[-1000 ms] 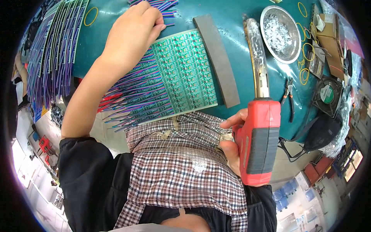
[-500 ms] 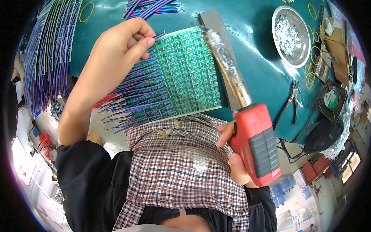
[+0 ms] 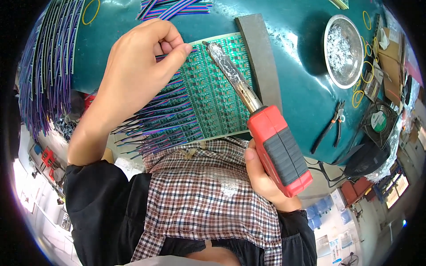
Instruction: The person adjusts the tip of a soldering iron using pliers, then aligns wire ribbons onto a circuit board and solders them using the soldering iron.
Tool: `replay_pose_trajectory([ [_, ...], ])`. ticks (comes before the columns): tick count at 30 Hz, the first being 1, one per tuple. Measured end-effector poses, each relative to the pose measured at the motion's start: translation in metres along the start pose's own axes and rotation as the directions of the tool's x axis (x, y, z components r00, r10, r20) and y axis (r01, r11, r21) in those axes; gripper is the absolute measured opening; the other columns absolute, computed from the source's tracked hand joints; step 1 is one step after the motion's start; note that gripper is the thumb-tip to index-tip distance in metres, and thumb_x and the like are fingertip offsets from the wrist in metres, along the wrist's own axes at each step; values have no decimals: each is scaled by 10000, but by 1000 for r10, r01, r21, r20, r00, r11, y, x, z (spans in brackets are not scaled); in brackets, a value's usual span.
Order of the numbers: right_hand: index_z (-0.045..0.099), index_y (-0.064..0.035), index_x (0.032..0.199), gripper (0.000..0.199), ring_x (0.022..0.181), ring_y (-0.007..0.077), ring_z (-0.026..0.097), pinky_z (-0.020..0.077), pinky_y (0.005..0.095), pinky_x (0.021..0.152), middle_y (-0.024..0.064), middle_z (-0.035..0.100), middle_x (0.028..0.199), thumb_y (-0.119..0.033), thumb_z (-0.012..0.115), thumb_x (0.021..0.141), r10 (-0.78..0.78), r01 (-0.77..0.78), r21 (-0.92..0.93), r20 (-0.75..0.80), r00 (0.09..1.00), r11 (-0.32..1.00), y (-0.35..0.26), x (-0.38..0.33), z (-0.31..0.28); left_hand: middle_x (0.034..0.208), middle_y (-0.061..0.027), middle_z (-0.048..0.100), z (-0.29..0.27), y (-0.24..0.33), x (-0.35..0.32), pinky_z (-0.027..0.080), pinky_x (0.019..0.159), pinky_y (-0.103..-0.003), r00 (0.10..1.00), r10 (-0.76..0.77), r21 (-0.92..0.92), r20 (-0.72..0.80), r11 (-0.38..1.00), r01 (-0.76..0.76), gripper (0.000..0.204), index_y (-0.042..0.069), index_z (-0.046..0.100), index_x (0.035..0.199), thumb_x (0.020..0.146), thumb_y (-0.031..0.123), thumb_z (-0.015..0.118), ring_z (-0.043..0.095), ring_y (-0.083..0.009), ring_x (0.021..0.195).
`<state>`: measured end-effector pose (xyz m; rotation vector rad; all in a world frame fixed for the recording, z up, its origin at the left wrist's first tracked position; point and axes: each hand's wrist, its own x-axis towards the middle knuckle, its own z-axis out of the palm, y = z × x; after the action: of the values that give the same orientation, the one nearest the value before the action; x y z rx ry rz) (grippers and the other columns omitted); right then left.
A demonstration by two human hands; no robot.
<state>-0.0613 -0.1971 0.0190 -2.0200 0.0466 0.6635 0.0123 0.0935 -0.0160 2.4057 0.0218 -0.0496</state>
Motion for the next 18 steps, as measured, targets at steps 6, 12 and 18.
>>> replay_pose_trajectory([
  [6,705,-48,1093,199,851,202,674,531,353,764,72,695,934,-100,746,905,83,-77,123,-45,996,989,0,-2,5,708,-86,609,2,1,1,485,590,-309,1000,-30,-9,2,1000,30,226,-11,623,782,892,137,753,614,-163,618],
  [12,703,-59,1063,176,856,183,671,528,353,763,56,690,922,-124,762,911,66,-59,145,-44,997,988,4,0,4,701,-90,612,2,0,1,484,586,-310,1000,-26,8,-10,1000,26,233,-13,621,773,890,138,755,617,-162,615],
  [18,695,-65,1035,151,835,178,656,516,351,750,47,680,904,-119,760,910,48,-45,155,-19,999,987,1,4,4,708,-92,618,4,-2,1,494,592,-311,1000,-10,20,-18,1000,10,230,-13,622,774,889,136,756,625,-168,617],
])
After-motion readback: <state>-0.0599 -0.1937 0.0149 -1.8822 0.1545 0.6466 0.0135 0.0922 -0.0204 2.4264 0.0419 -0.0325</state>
